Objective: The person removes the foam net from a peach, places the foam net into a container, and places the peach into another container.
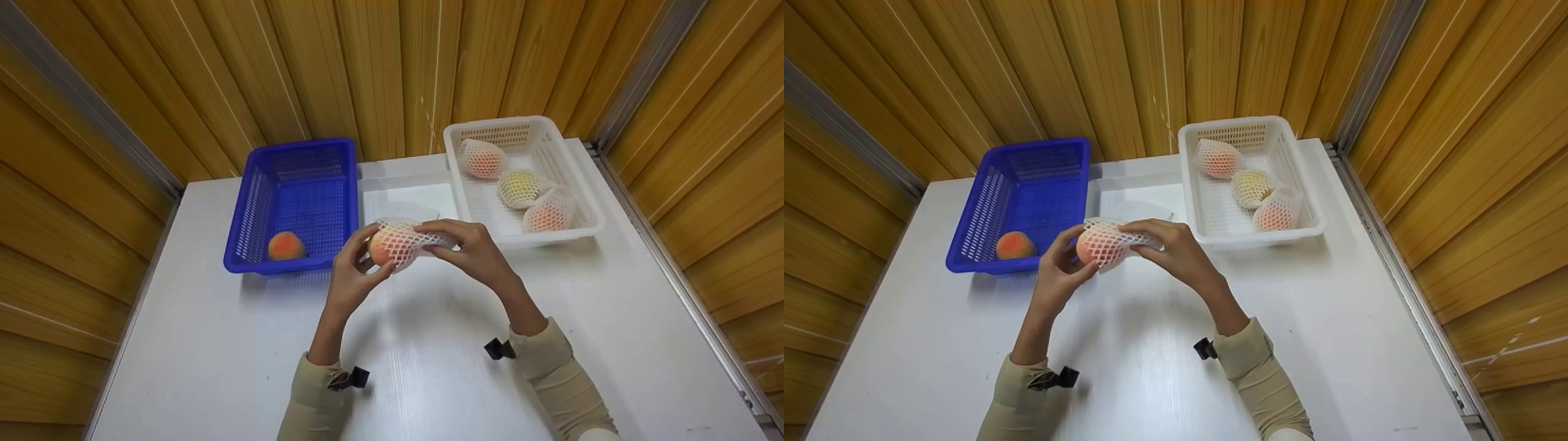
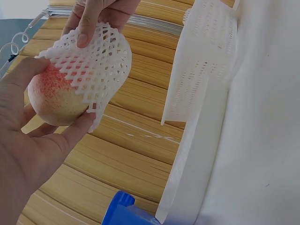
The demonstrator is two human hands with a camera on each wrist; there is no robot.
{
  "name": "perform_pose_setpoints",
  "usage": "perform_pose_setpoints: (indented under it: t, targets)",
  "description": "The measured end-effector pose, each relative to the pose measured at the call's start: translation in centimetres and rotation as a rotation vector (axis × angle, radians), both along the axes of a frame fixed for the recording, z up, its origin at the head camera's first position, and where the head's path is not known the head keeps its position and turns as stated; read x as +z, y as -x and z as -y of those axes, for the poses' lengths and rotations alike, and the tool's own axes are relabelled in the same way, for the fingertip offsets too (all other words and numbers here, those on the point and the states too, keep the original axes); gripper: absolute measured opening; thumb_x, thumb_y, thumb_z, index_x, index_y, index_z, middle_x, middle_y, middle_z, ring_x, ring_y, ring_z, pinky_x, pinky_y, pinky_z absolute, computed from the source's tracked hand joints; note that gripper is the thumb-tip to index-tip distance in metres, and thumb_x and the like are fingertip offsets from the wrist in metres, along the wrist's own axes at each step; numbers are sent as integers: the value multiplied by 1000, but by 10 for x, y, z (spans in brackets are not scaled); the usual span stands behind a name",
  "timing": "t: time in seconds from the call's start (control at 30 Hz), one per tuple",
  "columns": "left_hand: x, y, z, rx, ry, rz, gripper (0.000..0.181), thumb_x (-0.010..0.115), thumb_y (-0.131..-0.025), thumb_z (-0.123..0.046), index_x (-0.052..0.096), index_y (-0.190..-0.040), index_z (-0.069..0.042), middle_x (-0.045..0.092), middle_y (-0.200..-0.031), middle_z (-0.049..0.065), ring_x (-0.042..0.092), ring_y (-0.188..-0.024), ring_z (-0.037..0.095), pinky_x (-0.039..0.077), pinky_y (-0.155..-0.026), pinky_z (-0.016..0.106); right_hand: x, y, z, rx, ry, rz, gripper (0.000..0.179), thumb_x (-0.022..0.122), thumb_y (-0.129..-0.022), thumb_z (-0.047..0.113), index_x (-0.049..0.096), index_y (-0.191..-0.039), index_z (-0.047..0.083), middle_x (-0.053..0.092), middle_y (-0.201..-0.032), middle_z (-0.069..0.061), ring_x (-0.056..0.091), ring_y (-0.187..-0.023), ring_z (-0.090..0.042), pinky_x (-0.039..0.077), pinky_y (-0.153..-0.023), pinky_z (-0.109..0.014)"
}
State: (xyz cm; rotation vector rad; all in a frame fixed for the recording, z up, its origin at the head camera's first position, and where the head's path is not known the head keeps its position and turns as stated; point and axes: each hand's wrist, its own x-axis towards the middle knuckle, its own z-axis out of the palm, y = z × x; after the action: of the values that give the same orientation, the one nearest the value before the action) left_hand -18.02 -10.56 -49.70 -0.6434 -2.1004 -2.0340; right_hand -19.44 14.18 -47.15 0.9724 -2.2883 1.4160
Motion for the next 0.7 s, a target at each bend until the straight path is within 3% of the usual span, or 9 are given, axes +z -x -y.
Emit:
perform_pose_setpoints:
  t: [0.37, 0.7]
  targets:
    - [0, 1, 8, 29, 32, -29, 63, 85, -84, -16, 57, -141, -14, 58, -140, 7, 62, -121, 27, 56, -96, 36, -2, 1, -4, -62, 20, 3, 32, 77, -88, 0, 77, -117, 14, 75, -115, -1, 71, -103, -18, 58, -82, -22]
    - [-1, 1, 15, 86, 45, 1, 66, 85, -81, -5, 57, -141, -8, 59, -139, 11, 63, -118, 29, 57, -95, 38, -3, 1, -11, -101, 51, 27, 34, 76, -87, -4, 77, -115, 14, 76, -113, -1, 71, -102, -17, 56, -81, -18]
